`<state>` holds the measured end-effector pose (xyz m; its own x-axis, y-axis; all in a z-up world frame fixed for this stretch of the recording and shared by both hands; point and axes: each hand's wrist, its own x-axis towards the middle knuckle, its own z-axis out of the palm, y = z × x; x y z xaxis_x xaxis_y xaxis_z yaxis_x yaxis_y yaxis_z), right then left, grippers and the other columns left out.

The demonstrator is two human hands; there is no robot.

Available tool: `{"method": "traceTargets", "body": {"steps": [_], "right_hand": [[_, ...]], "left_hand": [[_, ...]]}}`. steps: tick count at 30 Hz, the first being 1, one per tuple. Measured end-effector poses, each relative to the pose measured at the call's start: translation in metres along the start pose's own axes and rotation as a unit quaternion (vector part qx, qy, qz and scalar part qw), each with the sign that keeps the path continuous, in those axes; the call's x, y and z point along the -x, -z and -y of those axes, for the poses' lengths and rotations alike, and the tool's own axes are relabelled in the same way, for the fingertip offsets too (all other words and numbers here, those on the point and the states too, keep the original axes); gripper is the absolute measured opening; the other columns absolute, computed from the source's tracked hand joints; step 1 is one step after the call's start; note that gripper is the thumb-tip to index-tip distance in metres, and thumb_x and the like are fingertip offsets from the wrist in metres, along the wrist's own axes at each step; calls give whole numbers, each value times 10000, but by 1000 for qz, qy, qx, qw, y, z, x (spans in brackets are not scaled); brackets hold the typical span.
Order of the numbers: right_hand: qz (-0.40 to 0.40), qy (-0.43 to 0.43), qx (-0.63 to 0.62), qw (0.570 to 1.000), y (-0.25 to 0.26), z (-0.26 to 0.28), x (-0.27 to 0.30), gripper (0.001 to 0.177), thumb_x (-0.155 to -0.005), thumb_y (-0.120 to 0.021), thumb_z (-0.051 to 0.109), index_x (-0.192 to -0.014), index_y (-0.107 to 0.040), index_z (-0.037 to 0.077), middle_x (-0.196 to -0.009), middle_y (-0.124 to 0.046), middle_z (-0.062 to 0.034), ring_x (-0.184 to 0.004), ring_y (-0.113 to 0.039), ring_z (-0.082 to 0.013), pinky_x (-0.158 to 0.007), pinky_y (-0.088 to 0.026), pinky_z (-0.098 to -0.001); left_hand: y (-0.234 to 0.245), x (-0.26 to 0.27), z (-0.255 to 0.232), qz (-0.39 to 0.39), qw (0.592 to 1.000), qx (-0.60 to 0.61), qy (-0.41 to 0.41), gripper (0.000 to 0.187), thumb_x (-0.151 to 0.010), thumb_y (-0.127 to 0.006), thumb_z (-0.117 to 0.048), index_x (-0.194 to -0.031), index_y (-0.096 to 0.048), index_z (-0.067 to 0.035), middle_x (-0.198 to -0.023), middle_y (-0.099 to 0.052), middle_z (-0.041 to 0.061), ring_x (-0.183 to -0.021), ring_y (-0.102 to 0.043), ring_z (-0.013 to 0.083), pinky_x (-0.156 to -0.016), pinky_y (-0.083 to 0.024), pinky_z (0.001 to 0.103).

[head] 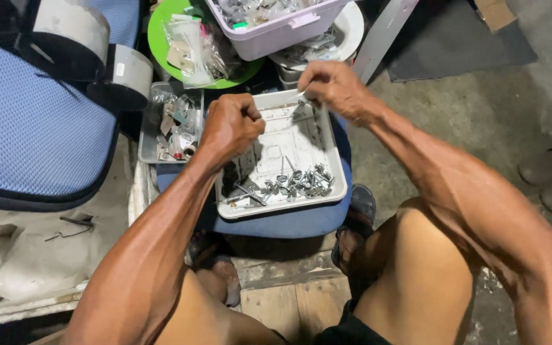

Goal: Manually assembling small metal hardware components from a plastic tray

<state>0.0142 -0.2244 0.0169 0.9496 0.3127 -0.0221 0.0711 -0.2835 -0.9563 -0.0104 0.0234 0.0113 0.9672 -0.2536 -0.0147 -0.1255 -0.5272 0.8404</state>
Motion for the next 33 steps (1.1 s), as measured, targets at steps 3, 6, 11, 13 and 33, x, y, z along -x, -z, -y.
{"method": "traceTargets", "body": {"steps": [3, 6, 11, 13, 33], "right_hand": [[-60, 50, 110, 991, 25, 18, 15, 43, -988, -599, 34, -1002, -632, 58, -902, -678, -77, -752, -622, -140, -721, -554, -264], [-44, 127, 201, 970, 10, -20, 16, 158, -850, -686, -42, -998, -732, -9, -772, -682, -196, -720, -668, -305, -677, -517, -434], [-23, 204, 428, 880, -7, -60, -2, 135, -798, -758, 74, -905, -682, 108, -780, -685, -83, -825, -650, -336, -805, -483, -477], [-44, 185, 475, 859, -13, -70, -11, 146, -804, -776, 143, -902, -669, 161, -803, -681, -37, -866, -636, -295, -839, -445, -462], [341, -7, 333, 879, -51, -11, 37, 64, -912, -668, 97, -882, -720, 74, -774, -702, -117, -681, -691, -251, -667, -556, -372]], "left_hand": [[27, 19, 5, 24, 993, 32, 110, 234, -900, -766, 25, -752, -639, -104, -778, -747, 69, -619, -758, 143, -544, -658, 266], [-3, -4, 61, -6, 998, -56, 25, 155, -798, -747, -136, -947, -780, -109, -781, -749, 179, -838, -755, 361, -740, -582, 475], [-11, -14, 59, -14, 994, -108, -20, 232, -845, -702, -68, -1066, -751, -15, -806, -750, 229, -857, -761, 398, -773, -601, 492], [-9, -18, 63, -9, 990, -134, -33, 258, -851, -702, -72, -1094, -743, 2, -805, -748, 239, -849, -761, 407, -763, -605, 504], [-11, 5, 39, 182, 956, -205, -101, 216, -910, -688, -134, -1066, -757, -1, -853, -760, 230, -858, -760, 405, -750, -611, 508]]}}
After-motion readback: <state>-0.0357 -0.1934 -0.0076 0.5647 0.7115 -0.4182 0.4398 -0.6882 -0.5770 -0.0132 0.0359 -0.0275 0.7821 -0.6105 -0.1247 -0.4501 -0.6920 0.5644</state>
